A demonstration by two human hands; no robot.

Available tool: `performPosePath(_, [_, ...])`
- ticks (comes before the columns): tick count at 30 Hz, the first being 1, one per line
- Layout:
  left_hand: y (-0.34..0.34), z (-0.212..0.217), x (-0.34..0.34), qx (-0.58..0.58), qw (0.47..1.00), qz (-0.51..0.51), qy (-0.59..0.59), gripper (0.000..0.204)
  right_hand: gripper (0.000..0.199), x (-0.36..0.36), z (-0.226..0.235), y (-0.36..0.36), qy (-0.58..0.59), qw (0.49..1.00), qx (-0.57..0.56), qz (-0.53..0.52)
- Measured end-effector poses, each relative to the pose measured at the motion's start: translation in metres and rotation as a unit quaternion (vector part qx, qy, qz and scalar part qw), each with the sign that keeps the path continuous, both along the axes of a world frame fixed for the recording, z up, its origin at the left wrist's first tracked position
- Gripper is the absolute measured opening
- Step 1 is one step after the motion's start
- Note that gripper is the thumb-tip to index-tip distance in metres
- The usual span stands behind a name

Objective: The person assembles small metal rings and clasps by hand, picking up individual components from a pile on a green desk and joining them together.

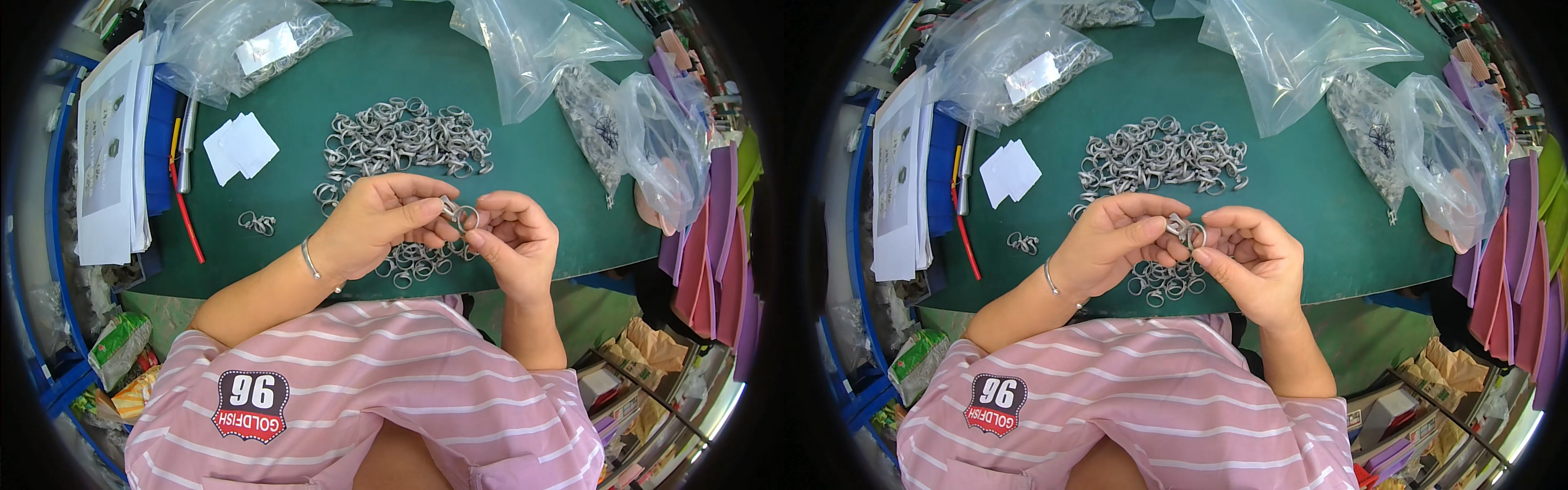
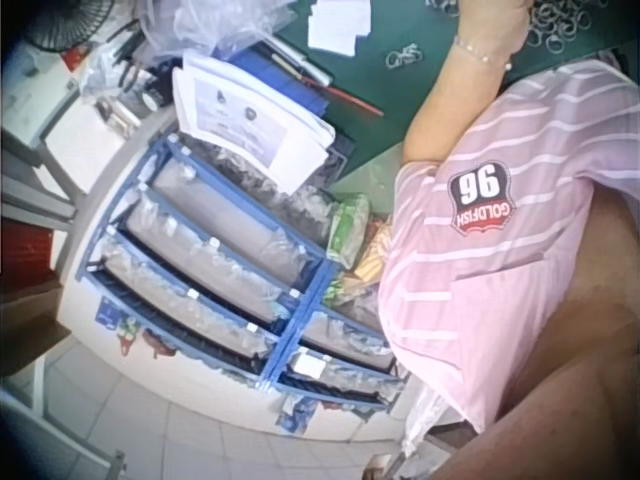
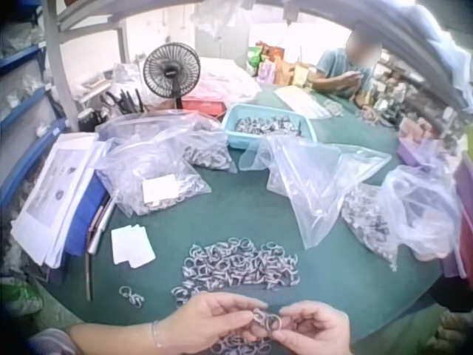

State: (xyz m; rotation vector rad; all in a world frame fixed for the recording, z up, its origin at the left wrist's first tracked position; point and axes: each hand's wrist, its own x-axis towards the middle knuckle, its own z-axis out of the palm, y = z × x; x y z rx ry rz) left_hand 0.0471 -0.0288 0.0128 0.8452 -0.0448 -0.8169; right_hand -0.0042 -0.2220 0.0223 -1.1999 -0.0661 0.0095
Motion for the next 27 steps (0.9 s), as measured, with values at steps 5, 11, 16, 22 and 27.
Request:
performPosePath(5, [0.003, -0.001, -0.004, 0.030, 0.997, 0.019, -0.065, 0.032, 0.025, -0.002, -0.006, -0.001, -0.015, 0.997, -0.073, -0.001])
performPosePath(11, [0.001, -0.001, -0.014, 0.137, 0.937, 0.080, -0.312, 0.046, 0.015, 0.001, -0.012, 0.002, -0.059, 0.992, -0.111, -0.001])
performPosePath(16, [0.003, 0.001, -0.016, 0.192, 0.892, 0.111, -0.395, 0.042, 0.013, 0.002, -0.016, 0.001, -0.096, 0.985, -0.140, 0.007])
performPosePath(22, [0.006, 0.007, -0.014, 0.251, 0.844, 0.114, -0.460, 0.031, 0.012, 0.001, -0.020, 0.000, -0.102, 0.985, -0.138, 0.011])
performPosePath(27, [0.004, 0.008, -0.014, 0.254, 0.852, 0.118, -0.441, 0.029, 0.013, -0.001, -0.025, 0.002, -0.096, 0.991, -0.096, 0.013])
